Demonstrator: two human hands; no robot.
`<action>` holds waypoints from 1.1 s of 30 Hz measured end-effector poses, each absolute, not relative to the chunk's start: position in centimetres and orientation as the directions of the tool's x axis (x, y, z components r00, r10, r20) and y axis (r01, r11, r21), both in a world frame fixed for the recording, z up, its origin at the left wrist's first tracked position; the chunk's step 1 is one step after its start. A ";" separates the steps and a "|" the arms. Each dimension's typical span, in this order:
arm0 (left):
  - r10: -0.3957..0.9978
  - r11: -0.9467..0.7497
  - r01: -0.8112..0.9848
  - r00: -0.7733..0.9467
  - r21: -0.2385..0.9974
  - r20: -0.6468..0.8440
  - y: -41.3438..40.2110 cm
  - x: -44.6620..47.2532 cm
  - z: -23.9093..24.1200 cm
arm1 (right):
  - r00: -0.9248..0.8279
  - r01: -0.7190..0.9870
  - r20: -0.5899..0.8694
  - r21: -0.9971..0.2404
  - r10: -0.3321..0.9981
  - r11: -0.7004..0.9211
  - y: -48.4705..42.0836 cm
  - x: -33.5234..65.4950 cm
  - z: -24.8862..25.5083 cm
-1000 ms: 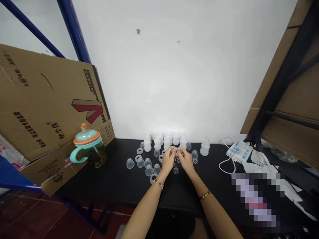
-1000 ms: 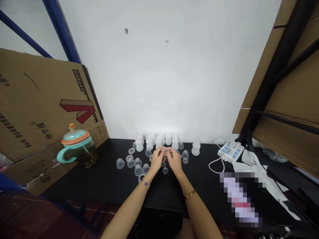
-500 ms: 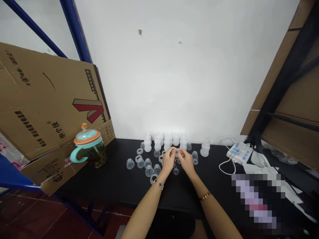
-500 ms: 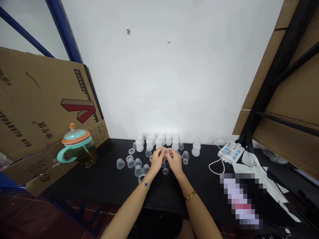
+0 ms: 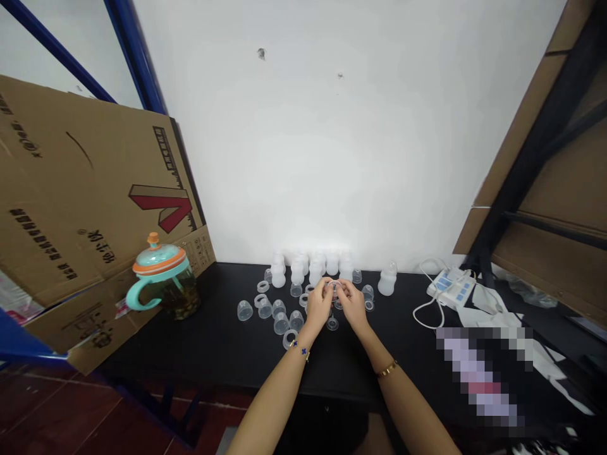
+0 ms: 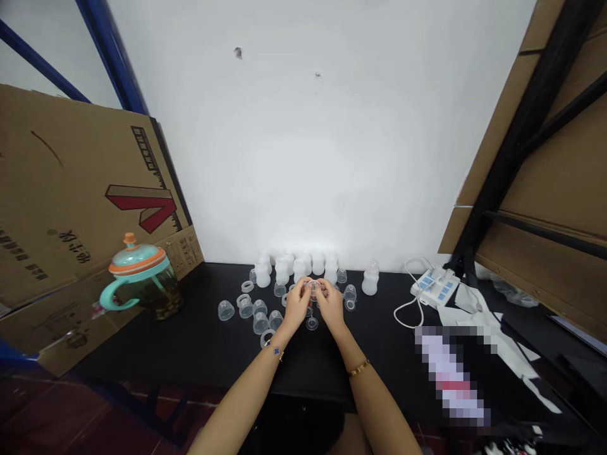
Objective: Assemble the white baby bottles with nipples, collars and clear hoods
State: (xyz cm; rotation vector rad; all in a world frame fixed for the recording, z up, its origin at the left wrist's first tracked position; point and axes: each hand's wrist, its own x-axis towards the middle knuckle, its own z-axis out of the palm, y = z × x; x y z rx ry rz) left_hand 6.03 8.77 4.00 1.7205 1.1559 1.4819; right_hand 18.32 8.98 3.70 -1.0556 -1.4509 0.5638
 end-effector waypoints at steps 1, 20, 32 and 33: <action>0.885 -0.453 0.238 0.003 0.859 0.466 8.7 6.1 4.0 | 0.106 0.279 0.517 -0.835 0.849 0.474 8.9 18.3 3.8; 0.888 -0.451 0.228 0.022 0.863 0.459 8.3 6.0 4.3 | 0.120 0.231 0.483 -0.863 0.867 0.449 9.1 18.2 3.4; 0.891 -0.445 0.234 0.015 0.865 0.454 8.2 6.0 4.4 | 0.131 0.226 0.484 -0.864 0.865 0.450 9.0 17.9 3.6; 0.890 -0.446 0.232 0.015 0.864 0.456 8.2 6.0 4.4 | 0.131 0.227 0.483 -0.865 0.866 0.449 9.0 17.9 3.6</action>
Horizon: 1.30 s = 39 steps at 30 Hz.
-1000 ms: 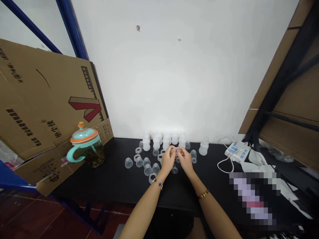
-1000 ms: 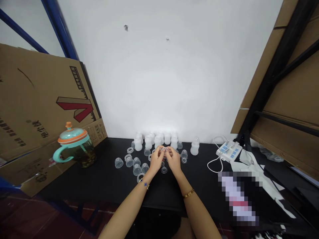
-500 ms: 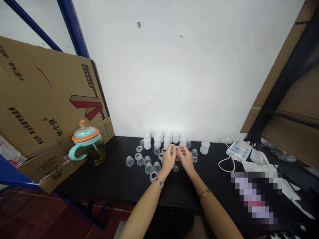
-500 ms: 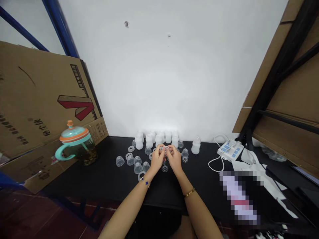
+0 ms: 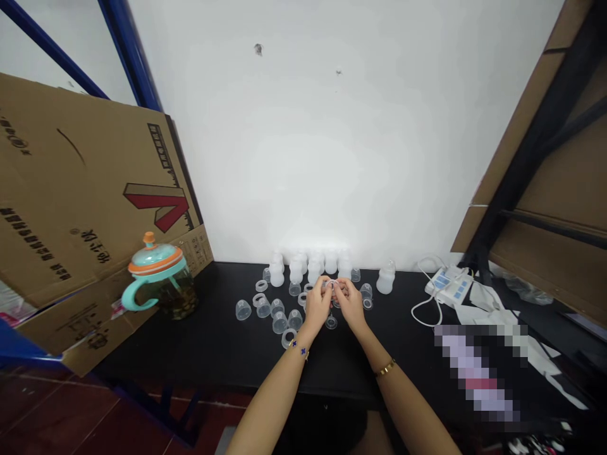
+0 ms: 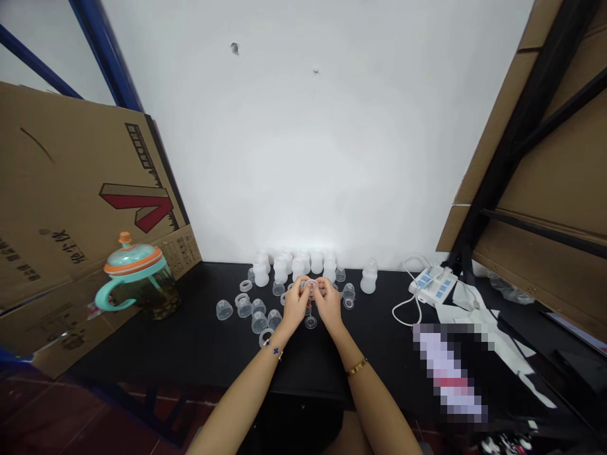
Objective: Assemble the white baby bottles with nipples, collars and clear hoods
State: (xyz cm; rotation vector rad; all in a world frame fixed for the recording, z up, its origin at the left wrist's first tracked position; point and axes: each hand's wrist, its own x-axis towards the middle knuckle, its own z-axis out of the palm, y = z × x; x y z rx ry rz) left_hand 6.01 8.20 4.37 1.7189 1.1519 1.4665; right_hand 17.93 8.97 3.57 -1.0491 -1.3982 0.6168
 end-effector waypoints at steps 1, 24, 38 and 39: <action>0.889 -0.448 0.228 0.013 0.864 0.457 8.2 6.0 4.4 | 0.129 0.228 0.483 -0.864 0.866 0.448 9.0 17.9 3.5; 0.896 -0.434 0.235 0.011 0.870 0.444 8.2 5.9 4.5 | 0.132 0.209 0.488 -0.865 0.863 0.457 8.8 17.7 3.7; 0.878 -0.465 0.243 0.005 0.851 0.479 8.3 6.0 4.1 | 0.145 0.245 0.511 -0.848 0.847 0.470 8.8 17.7 3.5; 0.874 -0.468 0.261 -0.006 0.845 0.486 8.2 6.0 4.1 | 0.152 0.249 0.511 -0.848 0.846 0.468 8.8 17.6 3.5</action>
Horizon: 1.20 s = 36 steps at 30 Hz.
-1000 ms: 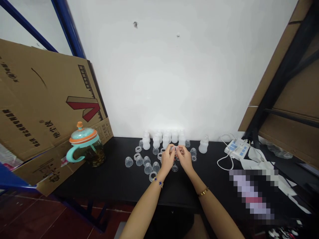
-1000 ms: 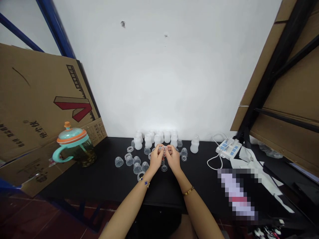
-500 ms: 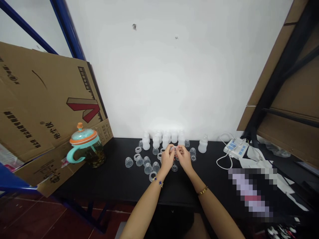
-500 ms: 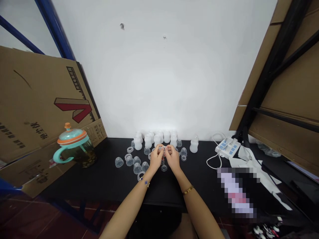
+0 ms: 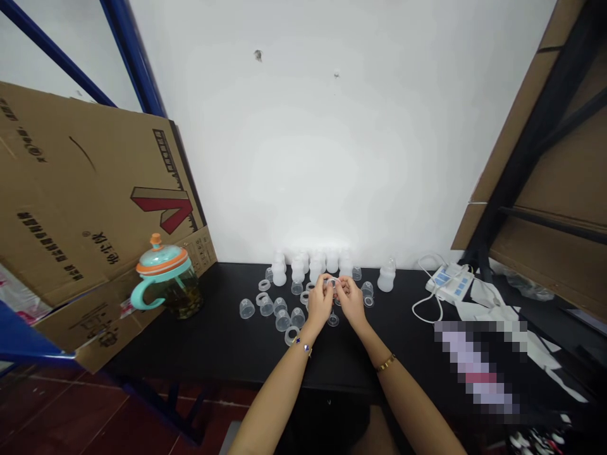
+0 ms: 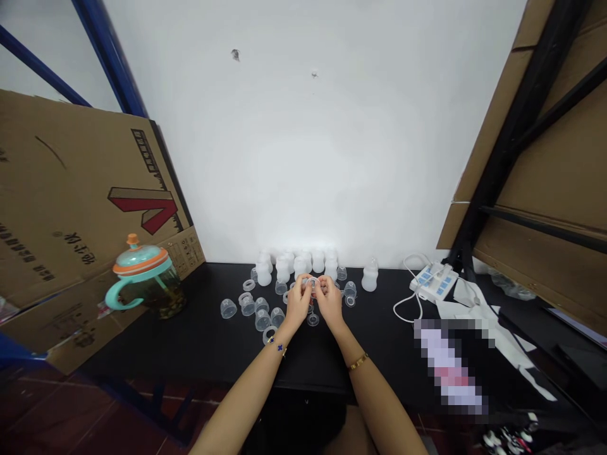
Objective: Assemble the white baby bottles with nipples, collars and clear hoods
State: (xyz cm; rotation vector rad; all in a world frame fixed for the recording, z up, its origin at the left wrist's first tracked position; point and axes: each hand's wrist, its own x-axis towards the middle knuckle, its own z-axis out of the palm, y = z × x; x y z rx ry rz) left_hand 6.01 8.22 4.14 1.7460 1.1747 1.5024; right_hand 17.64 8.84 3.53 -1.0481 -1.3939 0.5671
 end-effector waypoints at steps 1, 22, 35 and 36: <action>0.871 -0.468 0.279 -0.019 0.839 0.492 8.2 6.0 4.2 | 0.156 0.253 0.511 -0.848 0.845 0.466 8.8 17.6 3.5; 0.867 -0.423 0.489 -0.028 0.763 0.498 8.5 5.7 4.3 | 0.144 0.308 0.512 -0.837 0.847 0.453 8.9 17.4 3.4; 0.858 -0.413 0.592 -0.002 0.692 0.514 8.5 5.7 4.2 | 0.166 0.242 0.480 -0.866 0.861 0.437 9.0 17.6 3.0; 0.859 -0.412 0.592 0.000 0.693 0.511 8.5 5.7 4.2 | 0.162 0.236 0.485 -0.865 0.860 0.443 9.0 17.6 3.0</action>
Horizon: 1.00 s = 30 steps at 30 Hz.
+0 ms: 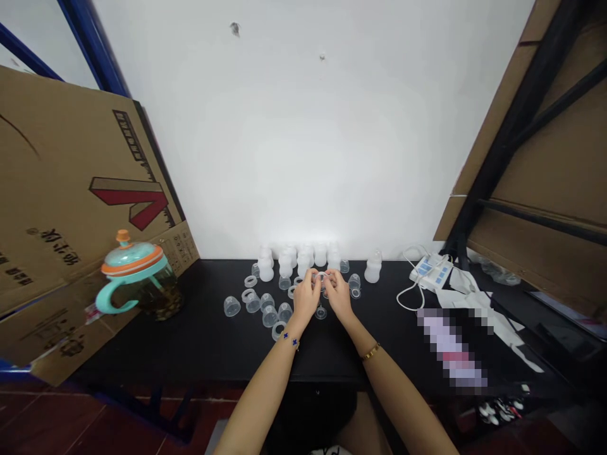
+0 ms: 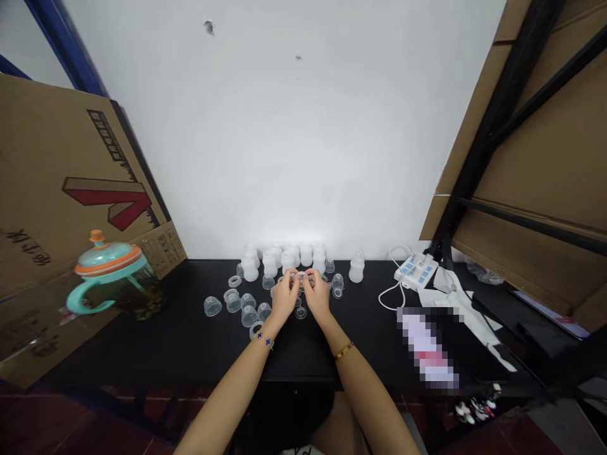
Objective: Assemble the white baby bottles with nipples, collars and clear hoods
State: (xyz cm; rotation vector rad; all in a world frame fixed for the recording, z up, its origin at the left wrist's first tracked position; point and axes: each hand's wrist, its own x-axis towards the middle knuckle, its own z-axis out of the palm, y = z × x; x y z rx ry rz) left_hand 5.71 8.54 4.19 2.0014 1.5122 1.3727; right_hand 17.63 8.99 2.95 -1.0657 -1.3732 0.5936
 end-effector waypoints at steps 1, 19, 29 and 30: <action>0.862 -0.412 0.588 0.003 0.697 0.507 8.6 5.7 4.2 | 0.160 0.234 0.489 -0.863 0.858 0.448 9.0 17.6 2.9; 0.855 -0.412 0.590 -0.013 0.694 0.519 8.5 5.6 4.3 | 0.120 0.225 0.491 -0.860 0.863 0.458 8.8 17.6 3.2; 0.832 -0.445 0.581 -0.011 0.681 0.554 8.5 5.6 4.3 | 0.161 0.278 0.501 -0.850 0.850 0.448 9.0 17.6 3.1; 0.828 -0.456 0.580 -0.004 0.676 0.561 8.4 5.6 4.3 | 0.169 0.284 0.502 -0.849 0.848 0.446 9.0 17.6 3.1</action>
